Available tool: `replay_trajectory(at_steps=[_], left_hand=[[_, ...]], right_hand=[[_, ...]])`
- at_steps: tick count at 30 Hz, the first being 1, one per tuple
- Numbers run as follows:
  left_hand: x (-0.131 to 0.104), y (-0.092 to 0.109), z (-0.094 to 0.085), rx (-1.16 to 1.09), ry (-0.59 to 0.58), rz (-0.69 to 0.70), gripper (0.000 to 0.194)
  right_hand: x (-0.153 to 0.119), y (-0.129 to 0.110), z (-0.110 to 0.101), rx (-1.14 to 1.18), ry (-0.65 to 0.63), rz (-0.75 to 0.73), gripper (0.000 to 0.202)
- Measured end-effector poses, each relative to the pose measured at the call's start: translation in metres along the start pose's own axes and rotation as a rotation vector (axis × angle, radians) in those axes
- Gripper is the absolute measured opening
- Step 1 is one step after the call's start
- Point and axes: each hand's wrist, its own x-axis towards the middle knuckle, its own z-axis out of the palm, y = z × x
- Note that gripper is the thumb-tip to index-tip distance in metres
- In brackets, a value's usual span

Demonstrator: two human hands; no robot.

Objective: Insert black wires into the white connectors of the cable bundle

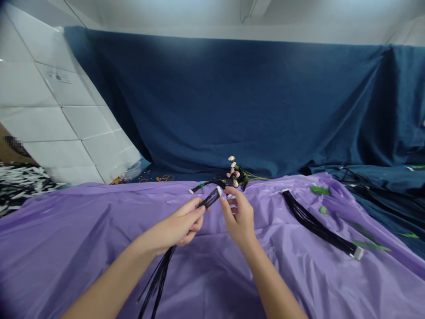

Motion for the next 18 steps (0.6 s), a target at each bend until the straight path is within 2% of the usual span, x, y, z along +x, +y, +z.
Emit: replay_trajectory(at_steps=[2, 6, 14, 18], left_hand=[[-0.005, 0.001, 0.004, 0.039, -0.043, -0.012, 0.018], [-0.011, 0.006, 0.008, 0.083, -0.048, -0.017, 0.015], [-0.014, 0.012, -0.003, 0.202, -0.072, 0.039, 0.023], [-0.012, 0.006, -0.011, 0.387, 0.049, 0.118, 0.029]], right_hand=[[0.000, 0.002, -0.001, -0.008, -0.005, -0.033, 0.031], [-0.001, 0.003, -0.001, -0.005, -0.022, -0.066, 0.024], [0.000, -0.003, 0.003, 0.295, -0.081, 0.146, 0.029], [0.001, 0.000, 0.003, 0.229, -0.024, 0.190, 0.035]])
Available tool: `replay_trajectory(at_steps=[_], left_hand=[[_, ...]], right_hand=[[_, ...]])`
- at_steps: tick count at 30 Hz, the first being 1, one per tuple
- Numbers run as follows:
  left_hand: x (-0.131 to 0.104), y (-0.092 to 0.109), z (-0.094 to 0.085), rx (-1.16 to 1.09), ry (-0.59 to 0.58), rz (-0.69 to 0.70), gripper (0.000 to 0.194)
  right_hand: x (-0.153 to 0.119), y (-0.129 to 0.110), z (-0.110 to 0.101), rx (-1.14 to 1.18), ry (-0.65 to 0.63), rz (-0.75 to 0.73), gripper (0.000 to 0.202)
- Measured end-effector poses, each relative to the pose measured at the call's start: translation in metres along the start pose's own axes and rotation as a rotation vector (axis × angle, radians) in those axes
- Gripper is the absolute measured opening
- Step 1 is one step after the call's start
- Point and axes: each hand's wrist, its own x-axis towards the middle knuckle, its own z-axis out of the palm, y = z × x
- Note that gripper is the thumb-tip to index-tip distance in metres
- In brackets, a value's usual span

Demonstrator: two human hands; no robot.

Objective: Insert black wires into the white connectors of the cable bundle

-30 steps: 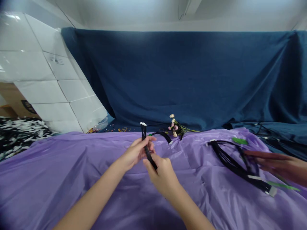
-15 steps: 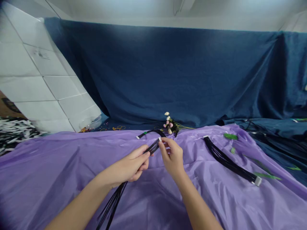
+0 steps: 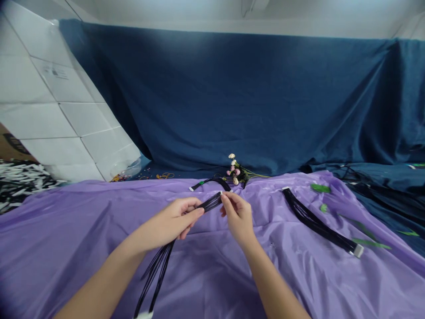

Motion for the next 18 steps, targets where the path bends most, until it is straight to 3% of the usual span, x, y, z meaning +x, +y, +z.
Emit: replay_trajectory(at_steps=[3, 6, 8, 10, 11, 15, 18], left_hand=[[0.000, -0.014, -0.003, 0.162, 0.138, 0.069, 0.031], [-0.003, -0.040, -0.020, 0.228, 0.262, 0.121, 0.032], [-0.011, -0.063, -0.048, 0.176, 0.333, 0.045, 0.029], [-0.029, -0.090, -0.090, -0.040, 0.547, -0.149, 0.022], [-0.044, -0.103, -0.114, -0.224, 0.699, -0.279, 0.018], [-0.135, -0.148, -0.207, -0.375, 1.057, -0.478, 0.014], [-0.217, -0.169, -0.252, -0.482, 1.252, -0.576, 0.017]], right_hand=[[0.000, 0.005, 0.001, -0.133, 0.082, 0.010, 0.041], [-0.005, 0.012, 0.004, -0.333, -0.013, -0.023, 0.041], [-0.011, 0.019, 0.007, -0.422, -0.191, -0.074, 0.042], [-0.017, 0.027, 0.009, -0.452, -0.349, -0.077, 0.046], [-0.019, 0.031, 0.009, -0.470, -0.414, -0.078, 0.044], [-0.024, 0.044, 0.009, -0.535, -0.546, -0.048, 0.040], [-0.025, 0.048, 0.009, -0.534, -0.593, -0.023, 0.040]])
